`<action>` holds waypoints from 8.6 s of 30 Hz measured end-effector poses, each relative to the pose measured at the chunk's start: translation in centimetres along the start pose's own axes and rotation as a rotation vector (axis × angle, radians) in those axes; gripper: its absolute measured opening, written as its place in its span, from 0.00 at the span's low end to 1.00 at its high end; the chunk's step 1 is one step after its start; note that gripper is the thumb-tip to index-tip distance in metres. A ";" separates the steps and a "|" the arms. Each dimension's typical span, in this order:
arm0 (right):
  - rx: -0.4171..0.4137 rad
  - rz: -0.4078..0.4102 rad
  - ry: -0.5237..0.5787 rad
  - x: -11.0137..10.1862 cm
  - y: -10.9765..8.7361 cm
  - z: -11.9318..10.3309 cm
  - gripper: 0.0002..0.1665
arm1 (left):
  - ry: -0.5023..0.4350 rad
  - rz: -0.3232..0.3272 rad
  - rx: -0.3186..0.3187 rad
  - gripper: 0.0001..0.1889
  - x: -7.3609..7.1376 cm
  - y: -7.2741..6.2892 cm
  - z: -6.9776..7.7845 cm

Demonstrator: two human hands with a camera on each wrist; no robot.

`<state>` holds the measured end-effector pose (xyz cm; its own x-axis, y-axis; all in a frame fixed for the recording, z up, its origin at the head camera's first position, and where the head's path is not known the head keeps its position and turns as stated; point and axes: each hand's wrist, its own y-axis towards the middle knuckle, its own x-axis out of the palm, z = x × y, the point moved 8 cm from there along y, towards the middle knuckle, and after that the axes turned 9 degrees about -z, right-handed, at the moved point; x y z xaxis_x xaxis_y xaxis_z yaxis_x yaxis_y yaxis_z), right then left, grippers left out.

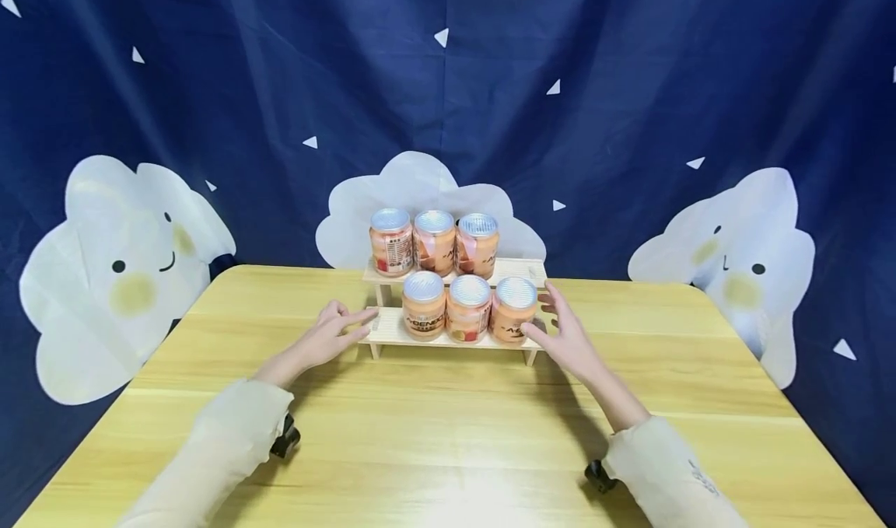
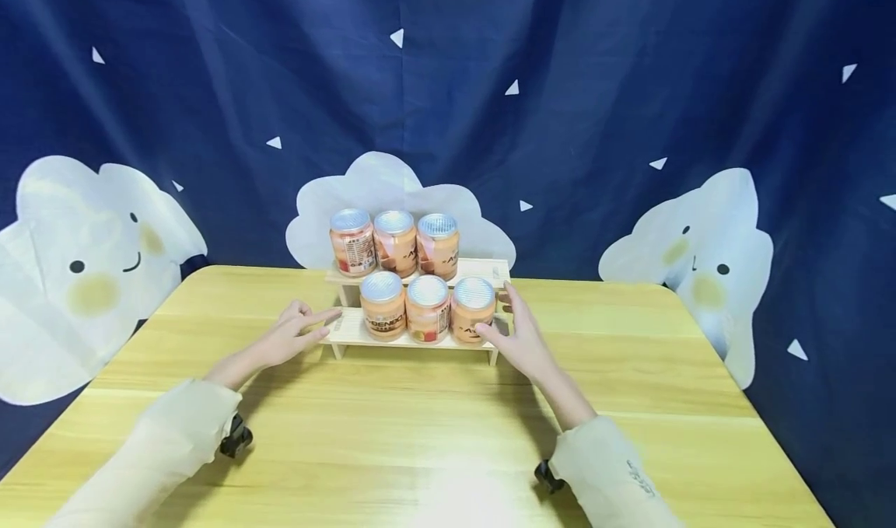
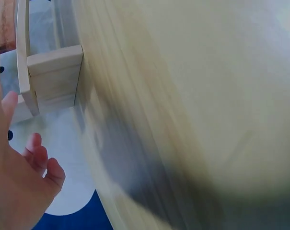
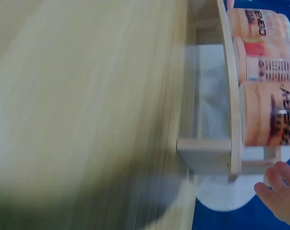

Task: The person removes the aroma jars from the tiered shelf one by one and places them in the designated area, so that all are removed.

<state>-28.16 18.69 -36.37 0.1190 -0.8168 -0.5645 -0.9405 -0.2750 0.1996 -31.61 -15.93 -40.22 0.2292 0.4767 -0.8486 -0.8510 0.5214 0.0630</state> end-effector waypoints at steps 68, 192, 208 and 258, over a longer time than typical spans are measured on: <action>0.263 0.330 0.076 -6.9 2.2 8.7 0.37 | -0.032 -0.149 -0.051 0.30 1.1 1.4 1.3; 0.201 0.229 0.100 -11.3 -4.2 6.0 0.27 | -0.078 -0.152 -0.100 0.30 1.5 1.0 0.2; 0.264 0.163 0.058 -11.8 -1.9 10.2 0.36 | -0.090 -0.169 -0.112 0.31 1.5 1.0 0.3; 0.018 0.035 0.296 0.7 2.8 -0.2 0.32 | -0.103 -0.165 -0.104 0.30 1.6 1.0 0.2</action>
<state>-30.63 17.23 -36.00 0.1721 -0.9387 -0.2986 -0.9507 -0.2377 0.1992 -32.03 -14.55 -41.39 0.4118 0.4633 -0.7847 -0.8407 0.5254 -0.1311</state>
